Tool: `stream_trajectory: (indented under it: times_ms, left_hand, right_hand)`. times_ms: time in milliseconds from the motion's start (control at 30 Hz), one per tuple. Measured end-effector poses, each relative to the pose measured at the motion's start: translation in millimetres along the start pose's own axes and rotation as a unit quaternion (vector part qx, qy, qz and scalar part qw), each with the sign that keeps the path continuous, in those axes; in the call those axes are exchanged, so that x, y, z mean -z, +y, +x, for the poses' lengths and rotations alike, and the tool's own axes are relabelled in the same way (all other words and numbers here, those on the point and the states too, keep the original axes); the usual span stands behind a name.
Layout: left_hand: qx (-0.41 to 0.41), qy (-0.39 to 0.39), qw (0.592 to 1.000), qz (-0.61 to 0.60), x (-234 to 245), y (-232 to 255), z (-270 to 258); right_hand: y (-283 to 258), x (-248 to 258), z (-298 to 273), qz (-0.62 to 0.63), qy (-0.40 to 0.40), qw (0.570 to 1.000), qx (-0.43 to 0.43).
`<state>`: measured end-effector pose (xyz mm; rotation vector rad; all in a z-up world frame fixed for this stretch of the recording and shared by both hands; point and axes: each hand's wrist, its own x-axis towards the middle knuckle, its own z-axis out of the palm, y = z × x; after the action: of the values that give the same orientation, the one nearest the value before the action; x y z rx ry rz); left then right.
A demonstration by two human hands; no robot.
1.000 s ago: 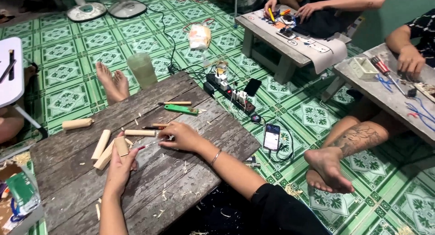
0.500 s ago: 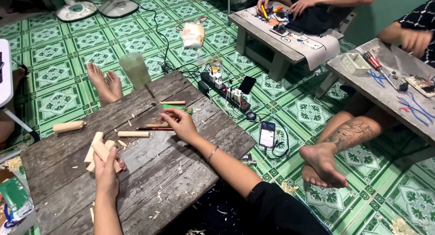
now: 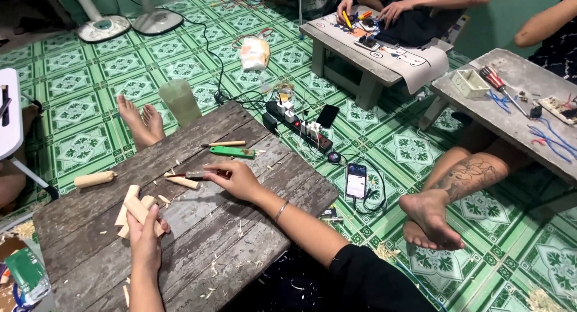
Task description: Carving and shaping small wooden components using a utility knife on a makeshift wooden workbench.
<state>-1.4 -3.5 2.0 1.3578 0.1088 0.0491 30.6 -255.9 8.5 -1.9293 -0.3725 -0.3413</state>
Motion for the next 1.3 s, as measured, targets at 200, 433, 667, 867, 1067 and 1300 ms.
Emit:
stream_trajectory:
  times_ms: [200,433,667,867,1067,1300]
  left_hand:
    - [0.061,0.014,0.984,0.167,-29.1,47.5,-30.5]
    - [0.082,-0.034,0.967,0.238,-35.9,56.4,-36.3]
    - [0.035,-0.024,0.968,0.249,-35.5,43.6,-34.9]
    - [0.019,-0.033,0.964,0.264,-33.1,38.8,-33.0]
    - [0.017,-0.054,0.954,0.294,-35.1,40.5,-34.8]
    - [0.034,-0.080,0.960,0.265,-27.2,24.1,-25.6]
  right_hand:
    - [5.8,0.3,10.1,0.309,-0.006,0.941,-0.137]
    - [24.9,-4.0,13.7,0.414,-0.039,0.885,-0.212]
    - [25.5,-8.2,10.6,0.450,-0.134,0.856,-0.217]
    - [26.8,-11.5,8.6,0.444,-0.166,0.843,-0.253]
    - [30.9,-14.4,8.5,0.443,-0.165,0.840,-0.267]
    - [31.2,-15.6,8.6,0.451,-0.186,0.830,-0.270]
